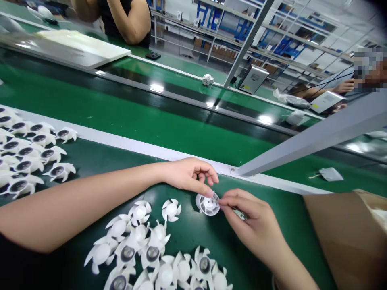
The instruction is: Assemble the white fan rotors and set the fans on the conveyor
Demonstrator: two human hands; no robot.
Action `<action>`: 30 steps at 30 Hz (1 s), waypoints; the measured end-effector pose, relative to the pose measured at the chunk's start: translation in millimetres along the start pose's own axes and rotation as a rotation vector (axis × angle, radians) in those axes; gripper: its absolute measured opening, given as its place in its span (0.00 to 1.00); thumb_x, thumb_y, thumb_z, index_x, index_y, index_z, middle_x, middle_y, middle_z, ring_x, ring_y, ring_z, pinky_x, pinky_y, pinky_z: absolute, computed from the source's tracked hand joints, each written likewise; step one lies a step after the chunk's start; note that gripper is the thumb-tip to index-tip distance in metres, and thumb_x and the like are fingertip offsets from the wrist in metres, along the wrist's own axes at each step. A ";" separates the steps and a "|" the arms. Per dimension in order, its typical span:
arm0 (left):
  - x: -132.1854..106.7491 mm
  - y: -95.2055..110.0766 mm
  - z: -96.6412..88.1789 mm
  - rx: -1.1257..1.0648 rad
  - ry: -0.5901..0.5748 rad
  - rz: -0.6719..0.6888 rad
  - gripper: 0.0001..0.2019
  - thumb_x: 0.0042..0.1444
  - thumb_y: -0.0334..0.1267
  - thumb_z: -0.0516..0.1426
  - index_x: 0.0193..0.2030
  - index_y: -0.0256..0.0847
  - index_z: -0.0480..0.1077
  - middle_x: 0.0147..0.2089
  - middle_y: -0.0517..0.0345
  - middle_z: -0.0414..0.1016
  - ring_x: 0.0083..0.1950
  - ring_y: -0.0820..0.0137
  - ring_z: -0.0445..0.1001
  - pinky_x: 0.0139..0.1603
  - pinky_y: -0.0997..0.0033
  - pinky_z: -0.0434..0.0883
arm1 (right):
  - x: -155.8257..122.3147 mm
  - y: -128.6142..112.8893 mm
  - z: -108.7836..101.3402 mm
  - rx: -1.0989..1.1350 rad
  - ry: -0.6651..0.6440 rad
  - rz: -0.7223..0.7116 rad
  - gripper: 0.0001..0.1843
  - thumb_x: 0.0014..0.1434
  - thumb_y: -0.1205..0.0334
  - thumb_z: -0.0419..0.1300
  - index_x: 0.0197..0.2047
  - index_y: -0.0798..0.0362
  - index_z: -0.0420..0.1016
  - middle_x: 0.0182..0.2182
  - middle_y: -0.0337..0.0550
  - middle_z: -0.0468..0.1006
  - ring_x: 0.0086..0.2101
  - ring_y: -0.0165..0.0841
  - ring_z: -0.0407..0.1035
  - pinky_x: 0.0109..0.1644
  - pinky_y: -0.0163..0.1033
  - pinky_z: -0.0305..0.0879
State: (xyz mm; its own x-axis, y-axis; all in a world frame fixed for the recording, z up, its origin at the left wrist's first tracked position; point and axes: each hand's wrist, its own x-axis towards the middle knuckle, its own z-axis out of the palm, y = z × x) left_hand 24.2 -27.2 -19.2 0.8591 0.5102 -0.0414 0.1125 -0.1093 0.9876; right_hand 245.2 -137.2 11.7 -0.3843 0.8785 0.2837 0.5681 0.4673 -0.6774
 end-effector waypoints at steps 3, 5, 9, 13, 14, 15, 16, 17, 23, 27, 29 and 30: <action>0.3 0.9 1.7 0.079 0.005 -0.027 0.23 0.49 0.49 0.69 0.48 0.40 0.74 0.37 0.60 0.74 0.33 0.76 0.67 0.29 0.77 0.62 | -2.4 3.1 2.2 -0.034 -0.040 -0.001 0.09 0.61 0.70 0.60 0.42 0.49 0.80 0.43 0.44 0.78 0.42 0.32 0.75 0.44 0.35 0.73; 0.1 2.4 2.7 0.143 -0.008 -0.024 0.22 0.49 0.50 0.69 0.48 0.41 0.75 0.39 0.59 0.75 0.33 0.76 0.66 0.30 0.77 0.62 | -4.3 4.1 4.0 -0.064 -0.065 -0.035 0.08 0.60 0.66 0.64 0.44 0.49 0.80 0.50 0.47 0.76 0.47 0.35 0.75 0.50 0.39 0.74; -1.2 8.0 2.8 0.236 -0.044 -0.014 0.23 0.48 0.49 0.69 0.49 0.43 0.75 0.41 0.60 0.74 0.35 0.75 0.66 0.31 0.77 0.63 | -7.4 4.3 7.6 -0.128 -0.081 -0.108 0.07 0.59 0.60 0.67 0.42 0.49 0.82 0.50 0.47 0.79 0.47 0.36 0.77 0.49 0.37 0.76; -1.1 16.2 1.9 0.257 -0.083 -0.088 0.23 0.50 0.50 0.68 0.50 0.43 0.75 0.39 0.61 0.73 0.32 0.76 0.65 0.31 0.77 0.62 | -8.9 3.9 6.7 -0.178 -0.082 -0.135 0.08 0.62 0.60 0.65 0.44 0.52 0.83 0.50 0.48 0.81 0.44 0.37 0.79 0.48 0.39 0.78; -0.6 17.9 1.6 0.257 -0.097 -0.110 0.22 0.51 0.50 0.67 0.50 0.43 0.75 0.40 0.61 0.73 0.32 0.77 0.66 0.31 0.76 0.62 | -8.9 3.7 6.0 -0.183 -0.095 -0.136 0.08 0.62 0.61 0.65 0.44 0.52 0.83 0.49 0.48 0.82 0.44 0.38 0.79 0.47 0.39 0.79; 0.2 19.3 1.1 0.253 -0.111 -0.132 0.22 0.51 0.50 0.67 0.50 0.43 0.75 0.41 0.61 0.74 0.31 0.77 0.66 0.32 0.76 0.63 | -8.6 3.5 5.3 -0.184 -0.110 -0.136 0.08 0.62 0.62 0.65 0.44 0.52 0.83 0.48 0.47 0.82 0.43 0.38 0.80 0.47 0.40 0.79; 1.2 20.3 0.4 0.246 -0.124 -0.150 0.21 0.51 0.50 0.67 0.50 0.43 0.75 0.42 0.61 0.74 0.31 0.78 0.66 0.33 0.76 0.63 | -8.1 3.1 4.8 -0.181 -0.121 -0.132 0.08 0.62 0.62 0.65 0.45 0.51 0.83 0.48 0.47 0.82 0.42 0.38 0.80 0.46 0.40 0.79; 2.4 20.7 -0.4 0.233 -0.135 -0.168 0.21 0.51 0.49 0.67 0.49 0.43 0.75 0.43 0.61 0.75 0.31 0.78 0.66 0.34 0.76 0.63 | -7.5 2.8 4.5 -0.173 -0.127 -0.124 0.08 0.62 0.62 0.65 0.45 0.51 0.83 0.47 0.47 0.83 0.41 0.38 0.80 0.44 0.39 0.80; 9.4 20.2 -2.6 0.158 -0.131 -0.249 0.28 0.43 0.45 0.72 0.51 0.40 0.73 0.46 0.60 0.75 0.31 0.78 0.67 0.38 0.73 0.66 | -4.4 7.7 8.2 -0.063 -0.151 -0.058 0.09 0.60 0.65 0.67 0.44 0.47 0.84 0.43 0.41 0.84 0.44 0.39 0.80 0.49 0.39 0.79; 6.8 21.4 1.4 0.202 -0.086 -0.253 0.27 0.44 0.47 0.71 0.50 0.40 0.74 0.44 0.60 0.75 0.32 0.77 0.68 0.38 0.73 0.66 | -6.0 14.9 8.4 -0.015 -0.155 -0.098 0.08 0.61 0.64 0.66 0.45 0.49 0.83 0.40 0.41 0.85 0.50 0.40 0.76 0.50 0.38 0.78; 2.1 22.1 -0.1 0.253 -0.082 -0.239 0.26 0.46 0.48 0.70 0.51 0.41 0.74 0.45 0.60 0.74 0.33 0.76 0.68 0.37 0.74 0.65 | -7.4 14.4 4.8 -0.067 -0.166 -0.137 0.09 0.63 0.62 0.65 0.46 0.50 0.82 0.41 0.43 0.84 0.51 0.40 0.76 0.49 0.40 0.78; -1.1 23.0 -2.5 0.283 -0.093 -0.222 0.26 0.47 0.49 0.69 0.51 0.42 0.74 0.44 0.60 0.74 0.34 0.76 0.68 0.36 0.75 0.65 | -8.2 13.0 2.3 -0.101 -0.183 -0.164 0.10 0.62 0.59 0.66 0.46 0.50 0.82 0.43 0.44 0.84 0.51 0.42 0.76 0.50 0.43 0.77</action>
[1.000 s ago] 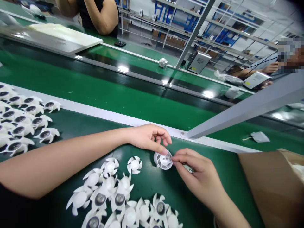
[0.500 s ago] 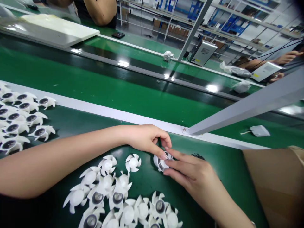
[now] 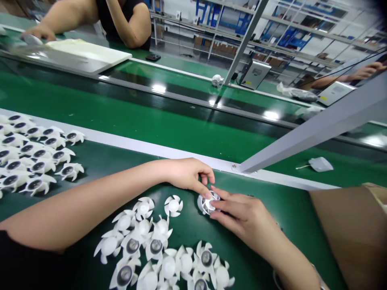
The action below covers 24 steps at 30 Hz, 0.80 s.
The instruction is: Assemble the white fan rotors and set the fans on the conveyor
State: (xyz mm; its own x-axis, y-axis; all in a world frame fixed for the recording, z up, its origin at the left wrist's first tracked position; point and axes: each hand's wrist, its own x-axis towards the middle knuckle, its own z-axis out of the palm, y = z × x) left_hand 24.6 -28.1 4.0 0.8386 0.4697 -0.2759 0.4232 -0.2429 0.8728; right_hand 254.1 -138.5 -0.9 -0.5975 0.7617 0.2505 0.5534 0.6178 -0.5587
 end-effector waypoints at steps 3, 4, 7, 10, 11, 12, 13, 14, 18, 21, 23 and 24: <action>-13.8 0.4 -11.7 0.113 -0.096 0.032 0.24 0.44 0.49 0.70 0.47 0.42 0.75 0.39 0.61 0.73 0.36 0.73 0.69 0.34 0.76 0.65 | -2.4 -4.7 -6.6 -0.091 -0.098 -0.076 0.13 0.55 0.50 0.70 0.41 0.47 0.81 0.48 0.45 0.82 0.55 0.47 0.72 0.57 0.56 0.71; -18.8 1.7 -16.2 0.153 -0.151 0.016 0.24 0.42 0.50 0.71 0.45 0.42 0.75 0.37 0.62 0.73 0.36 0.72 0.70 0.33 0.76 0.64 | -2.6 -5.1 -7.5 -0.127 -0.122 -0.093 0.14 0.54 0.49 0.71 0.41 0.46 0.81 0.50 0.45 0.81 0.57 0.49 0.71 0.59 0.60 0.67; -31.2 9.8 -24.8 0.290 -0.235 -0.071 0.23 0.36 0.47 0.73 0.39 0.43 0.75 0.34 0.63 0.74 0.33 0.71 0.70 0.29 0.75 0.62 | -1.3 0.5 -6.7 -0.350 0.001 -0.046 0.14 0.61 0.56 0.66 0.50 0.46 0.78 0.60 0.50 0.73 0.61 0.52 0.64 0.62 0.67 0.60; -36.9 20.4 -22.9 0.411 -0.189 -0.119 0.23 0.33 0.40 0.73 0.40 0.46 0.77 0.36 0.63 0.76 0.31 0.71 0.70 0.25 0.74 0.57 | -0.4 13.4 -9.8 -0.555 0.334 0.102 0.24 0.62 0.62 0.63 0.61 0.53 0.70 0.66 0.62 0.61 0.64 0.55 0.58 0.63 0.66 0.58; -37.7 23.5 -20.7 0.435 -0.175 -0.125 0.22 0.34 0.39 0.73 0.40 0.46 0.78 0.37 0.63 0.76 0.31 0.71 0.70 0.25 0.74 0.56 | -1.1 17.4 -13.5 -0.567 0.414 0.150 0.25 0.61 0.62 0.63 0.61 0.55 0.70 0.64 0.63 0.63 0.63 0.55 0.60 0.62 0.64 0.61; -38.0 25.9 -18.3 0.450 -0.172 -0.126 0.21 0.36 0.38 0.72 0.41 0.47 0.79 0.38 0.62 0.77 0.31 0.71 0.70 0.24 0.73 0.56 | -2.4 20.6 -18.4 -0.543 0.453 0.188 0.23 0.61 0.61 0.63 0.59 0.54 0.71 0.60 0.62 0.67 0.59 0.53 0.64 0.60 0.60 0.64; -38.0 27.7 -16.0 0.457 -0.176 -0.116 0.19 0.39 0.37 0.71 0.41 0.47 0.79 0.39 0.61 0.78 0.31 0.71 0.71 0.25 0.73 0.56 | -4.2 22.7 -24.0 -0.489 0.444 0.221 0.19 0.61 0.60 0.63 0.55 0.53 0.74 0.54 0.58 0.72 0.54 0.49 0.69 0.56 0.55 0.69; -37.8 28.9 -14.2 0.456 -0.186 -0.091 0.16 0.42 0.36 0.70 0.41 0.47 0.80 0.40 0.61 0.78 0.32 0.71 0.71 0.26 0.73 0.57 | -6.2 23.6 -29.9 -0.412 0.388 0.250 0.14 0.62 0.60 0.62 0.50 0.51 0.76 0.48 0.53 0.76 0.48 0.44 0.72 0.50 0.49 0.72; -33.6 28.0 -10.2 0.412 -0.183 0.072 0.11 0.47 0.31 0.65 0.39 0.46 0.80 0.44 0.60 0.79 0.36 0.70 0.74 0.31 0.73 0.62 | -13.0 16.8 -45.8 -0.080 -0.088 0.314 0.07 0.63 0.65 0.58 0.37 0.49 0.78 0.35 0.42 0.78 0.31 0.31 0.72 0.30 0.34 0.68; -26.3 22.9 -7.3 0.393 -0.106 0.182 0.12 0.49 0.27 0.62 0.39 0.44 0.78 0.42 0.61 0.79 0.39 0.69 0.74 0.36 0.73 0.64 | -14.9 8.3 -46.1 -0.036 -0.306 0.331 0.09 0.60 0.71 0.58 0.34 0.48 0.77 0.31 0.38 0.77 0.29 0.29 0.70 0.31 0.34 0.66; -20.3 17.7 -3.7 0.396 -0.026 0.270 0.11 0.50 0.25 0.60 0.38 0.43 0.75 0.40 0.61 0.78 0.40 0.69 0.74 0.38 0.73 0.65 | -15.7 4.6 -43.1 -0.044 -0.359 0.339 0.11 0.57 0.74 0.59 0.32 0.48 0.77 0.30 0.36 0.76 0.29 0.28 0.70 0.33 0.34 0.65; -17.3 14.8 -1.6 0.404 0.018 0.322 0.10 0.51 0.25 0.59 0.37 0.43 0.74 0.40 0.61 0.78 0.41 0.69 0.74 0.39 0.73 0.65 | -16.1 3.4 -41.2 -0.046 -0.374 0.340 0.11 0.56 0.74 0.59 0.32 0.48 0.78 0.30 0.36 0.76 0.30 0.28 0.70 0.34 0.34 0.65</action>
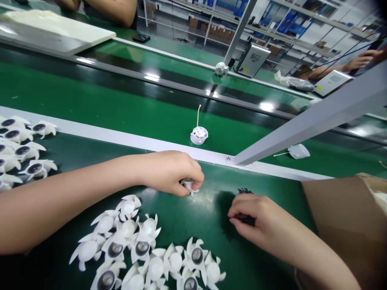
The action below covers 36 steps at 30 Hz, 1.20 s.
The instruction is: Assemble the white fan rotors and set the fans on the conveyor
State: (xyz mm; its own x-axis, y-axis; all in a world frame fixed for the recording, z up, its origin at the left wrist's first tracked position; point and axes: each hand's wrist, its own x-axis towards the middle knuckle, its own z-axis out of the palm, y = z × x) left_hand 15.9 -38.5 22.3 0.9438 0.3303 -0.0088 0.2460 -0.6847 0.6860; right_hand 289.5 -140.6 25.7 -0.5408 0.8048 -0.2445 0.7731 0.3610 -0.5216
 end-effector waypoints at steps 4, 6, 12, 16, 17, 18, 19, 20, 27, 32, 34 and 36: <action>4.5 -6.5 11.7 0.145 0.154 0.131 0.09 0.56 0.26 0.56 0.33 0.44 0.74 0.45 0.59 0.79 0.47 0.67 0.74 0.43 0.68 0.65 | 0.5 -3.9 9.5 -0.043 -0.033 -0.006 0.12 0.55 0.75 0.59 0.31 0.47 0.78 0.30 0.35 0.76 0.30 0.29 0.70 0.36 0.34 0.66; 4.4 -6.7 14.7 0.191 0.140 0.162 0.07 0.56 0.29 0.58 0.31 0.45 0.74 0.46 0.59 0.79 0.48 0.65 0.74 0.41 0.66 0.64 | 0.2 -6.6 15.5 -0.111 -0.025 0.009 0.12 0.55 0.75 0.59 0.29 0.48 0.78 0.28 0.35 0.75 0.29 0.30 0.70 0.36 0.35 0.65; 2.8 -8.1 17.0 0.099 0.099 0.190 0.08 0.50 0.44 0.68 0.34 0.46 0.75 0.44 0.59 0.79 0.45 0.65 0.75 0.40 0.66 0.64 | -1.8 -11.5 29.1 -0.343 0.062 0.028 0.10 0.55 0.73 0.58 0.27 0.50 0.74 0.27 0.38 0.73 0.28 0.33 0.71 0.32 0.39 0.62; 3.6 -15.8 17.0 0.041 0.140 0.138 0.12 0.50 0.45 0.68 0.38 0.45 0.76 0.45 0.58 0.78 0.43 0.67 0.75 0.40 0.70 0.65 | 0.2 -12.4 29.4 -0.423 0.105 -0.035 0.10 0.55 0.72 0.58 0.26 0.50 0.73 0.25 0.38 0.72 0.26 0.34 0.72 0.30 0.39 0.61; 4.0 -17.7 17.2 0.024 0.141 0.133 0.12 0.50 0.45 0.68 0.38 0.44 0.76 0.45 0.57 0.78 0.42 0.68 0.75 0.40 0.71 0.65 | 1.1 -12.9 29.3 -0.450 0.121 -0.053 0.10 0.55 0.72 0.58 0.25 0.50 0.73 0.25 0.38 0.72 0.25 0.34 0.72 0.29 0.39 0.61; 4.4 -19.3 17.4 0.008 0.144 0.133 0.13 0.50 0.45 0.68 0.39 0.44 0.76 0.45 0.57 0.77 0.42 0.68 0.75 0.40 0.71 0.66 | 2.0 -13.3 29.5 -0.479 0.137 -0.066 0.10 0.54 0.73 0.59 0.25 0.51 0.72 0.24 0.38 0.72 0.24 0.34 0.71 0.28 0.39 0.60; 4.8 -20.7 17.7 -0.007 0.148 0.135 0.13 0.49 0.45 0.68 0.40 0.44 0.76 0.45 0.57 0.77 0.42 0.68 0.75 0.40 0.72 0.66 | 2.8 -13.5 30.0 -0.504 0.153 -0.074 0.10 0.53 0.73 0.59 0.24 0.51 0.71 0.24 0.38 0.72 0.24 0.34 0.71 0.28 0.39 0.60; 5.2 -21.8 18.2 -0.021 0.151 0.137 0.15 0.49 0.44 0.69 0.41 0.43 0.76 0.45 0.56 0.77 0.42 0.69 0.75 0.40 0.72 0.66 | 3.6 -13.5 30.9 -0.521 0.169 -0.075 0.09 0.52 0.73 0.59 0.24 0.51 0.70 0.24 0.38 0.72 0.24 0.34 0.71 0.27 0.39 0.59; 6.5 -25.9 21.4 -0.079 0.152 0.124 0.22 0.45 0.44 0.71 0.48 0.43 0.76 0.48 0.55 0.77 0.40 0.69 0.74 0.40 0.72 0.68 | 6.2 -10.6 36.5 -0.473 0.164 -0.002 0.07 0.52 0.73 0.58 0.25 0.52 0.69 0.25 0.38 0.71 0.24 0.32 0.71 0.27 0.37 0.58; 7.7 -24.0 22.9 -0.118 0.132 0.057 0.21 0.44 0.40 0.71 0.47 0.45 0.76 0.44 0.60 0.81 0.38 0.71 0.74 0.39 0.74 0.67 | 12.7 -15.2 30.3 -0.335 0.239 -0.039 0.08 0.53 0.73 0.56 0.26 0.52 0.68 0.24 0.37 0.69 0.24 0.30 0.67 0.29 0.36 0.58; 8.5 -21.7 25.1 -0.159 0.101 0.017 0.23 0.45 0.38 0.71 0.49 0.46 0.74 0.42 0.64 0.82 0.37 0.73 0.75 0.38 0.76 0.67 | 18.7 -18.2 29.5 -0.139 0.291 -0.041 0.07 0.54 0.72 0.56 0.28 0.52 0.70 0.24 0.35 0.68 0.25 0.27 0.65 0.29 0.33 0.59; 9.2 -19.2 27.7 -0.202 0.066 0.000 0.24 0.45 0.37 0.70 0.51 0.47 0.72 0.42 0.66 0.82 0.37 0.74 0.75 0.38 0.77 0.67 | 25.7 -21.5 32.6 0.028 0.348 -0.043 0.07 0.55 0.71 0.56 0.29 0.51 0.71 0.23 0.33 0.65 0.24 0.25 0.62 0.28 0.30 0.57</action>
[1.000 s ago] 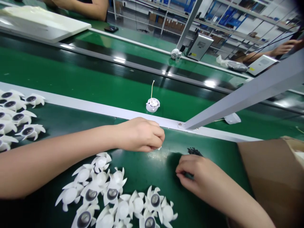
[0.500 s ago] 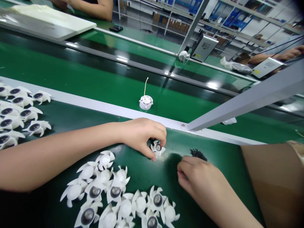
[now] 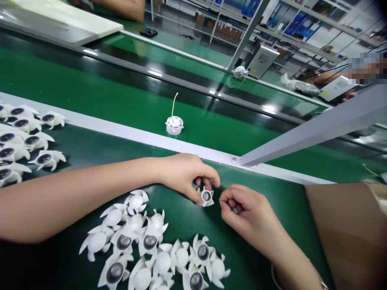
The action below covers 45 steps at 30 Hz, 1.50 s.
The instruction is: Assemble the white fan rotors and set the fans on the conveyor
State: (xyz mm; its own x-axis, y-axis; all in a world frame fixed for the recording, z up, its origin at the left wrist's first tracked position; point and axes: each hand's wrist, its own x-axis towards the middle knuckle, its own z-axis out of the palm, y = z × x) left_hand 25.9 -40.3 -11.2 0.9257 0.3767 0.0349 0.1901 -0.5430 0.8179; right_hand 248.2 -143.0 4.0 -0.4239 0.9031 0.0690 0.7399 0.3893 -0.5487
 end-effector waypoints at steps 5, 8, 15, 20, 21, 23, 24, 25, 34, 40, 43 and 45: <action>1.1 3.2 3.7 -0.020 -0.021 -0.025 0.25 0.46 0.37 0.70 0.50 0.47 0.69 0.42 0.68 0.83 0.36 0.74 0.75 0.36 0.77 0.66 | 6.7 -5.6 19.6 0.047 0.056 -0.013 0.06 0.55 0.71 0.58 0.29 0.52 0.72 0.22 0.33 0.64 0.24 0.24 0.61 0.28 0.29 0.56; 1.2 4.1 2.6 -0.019 -0.032 -0.033 0.24 0.46 0.37 0.70 0.49 0.47 0.68 0.42 0.68 0.82 0.37 0.74 0.76 0.36 0.76 0.65 | 6.9 -7.8 23.6 -0.053 0.096 -0.047 0.05 0.58 0.69 0.58 0.31 0.53 0.73 0.25 0.35 0.68 0.26 0.26 0.64 0.30 0.31 0.58; 1.2 4.3 2.9 -0.023 -0.023 -0.062 0.26 0.44 0.37 0.71 0.48 0.47 0.67 0.43 0.68 0.82 0.37 0.73 0.76 0.36 0.75 0.65 | 8.7 -10.6 20.2 -0.131 0.100 -0.143 0.06 0.60 0.69 0.58 0.32 0.53 0.74 0.26 0.38 0.72 0.26 0.27 0.67 0.29 0.32 0.59; 2.0 2.4 4.2 -0.048 -0.023 -0.064 0.25 0.44 0.37 0.71 0.47 0.46 0.68 0.43 0.67 0.83 0.37 0.73 0.76 0.36 0.75 0.66 | 4.2 -12.1 14.4 -0.223 0.116 -0.287 0.07 0.61 0.70 0.58 0.36 0.55 0.77 0.25 0.39 0.73 0.25 0.28 0.67 0.30 0.35 0.61; 2.2 1.7 4.3 -0.052 -0.023 -0.063 0.24 0.44 0.37 0.71 0.47 0.46 0.68 0.43 0.67 0.83 0.37 0.74 0.76 0.35 0.75 0.66 | 2.8 -12.4 12.7 -0.275 0.117 -0.358 0.06 0.61 0.71 0.58 0.38 0.56 0.78 0.25 0.39 0.73 0.25 0.29 0.67 0.30 0.37 0.61; 2.1 0.6 4.3 -0.058 -0.022 -0.055 0.23 0.43 0.37 0.71 0.46 0.46 0.68 0.44 0.67 0.83 0.36 0.74 0.76 0.35 0.76 0.66 | 0.1 -11.6 9.2 -0.376 0.106 -0.496 0.08 0.61 0.70 0.60 0.43 0.58 0.79 0.23 0.38 0.72 0.24 0.31 0.65 0.29 0.39 0.59; 1.9 0.1 4.1 -0.061 -0.020 -0.048 0.23 0.43 0.37 0.71 0.45 0.45 0.69 0.43 0.66 0.83 0.36 0.74 0.76 0.35 0.76 0.66 | -1.0 -10.1 7.6 -0.404 0.100 -0.541 0.09 0.61 0.70 0.61 0.45 0.59 0.78 0.23 0.38 0.71 0.24 0.32 0.65 0.29 0.40 0.59; 1.6 -0.2 3.9 -0.064 -0.018 -0.039 0.22 0.44 0.37 0.71 0.45 0.45 0.69 0.43 0.66 0.83 0.36 0.74 0.76 0.35 0.76 0.67 | -1.9 -7.9 6.1 -0.408 0.104 -0.563 0.11 0.60 0.70 0.62 0.46 0.59 0.78 0.23 0.38 0.71 0.24 0.32 0.65 0.29 0.40 0.59; 1.5 -7.4 2.9 -0.032 0.042 0.028 0.19 0.46 0.37 0.70 0.44 0.44 0.71 0.42 0.65 0.80 0.34 0.76 0.75 0.35 0.76 0.66 | 14.1 14.8 -13.6 -0.290 0.441 -0.278 0.09 0.59 0.73 0.61 0.43 0.54 0.77 0.34 0.42 0.78 0.34 0.30 0.73 0.40 0.36 0.68; 1.5 -10.4 4.2 -0.023 0.058 0.015 0.20 0.45 0.39 0.71 0.44 0.44 0.72 0.43 0.66 0.80 0.34 0.77 0.75 0.35 0.77 0.66 | 99.0 17.8 -16.2 -0.674 0.183 0.145 0.19 0.62 0.72 0.54 0.54 0.54 0.75 0.49 0.53 0.76 0.50 0.41 0.71 0.52 0.43 0.67; 0.2 -10.3 4.7 -0.035 0.055 0.013 0.20 0.45 0.40 0.71 0.44 0.44 0.72 0.43 0.65 0.80 0.35 0.76 0.75 0.36 0.76 0.66 | 149.3 30.0 -14.5 -0.804 0.064 0.516 0.27 0.54 0.73 0.63 0.58 0.58 0.72 0.57 0.67 0.68 0.59 0.57 0.63 0.56 0.60 0.62; -0.5 -11.0 5.3 -0.064 0.045 0.013 0.20 0.45 0.40 0.71 0.45 0.44 0.71 0.44 0.64 0.80 0.35 0.75 0.76 0.37 0.76 0.66 | 171.0 37.3 -15.3 -0.799 0.081 0.625 0.27 0.45 0.73 0.70 0.51 0.62 0.76 0.53 0.74 0.70 0.56 0.67 0.63 0.53 0.70 0.59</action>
State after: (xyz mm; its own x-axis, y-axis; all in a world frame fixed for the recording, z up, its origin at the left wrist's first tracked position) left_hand 25.1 -38.5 -23.2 0.9118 0.4045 0.0703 0.1557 -0.4992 0.8524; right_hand 211.3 28.7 8.1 0.1729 0.9844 0.0332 0.9619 -0.1760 0.2094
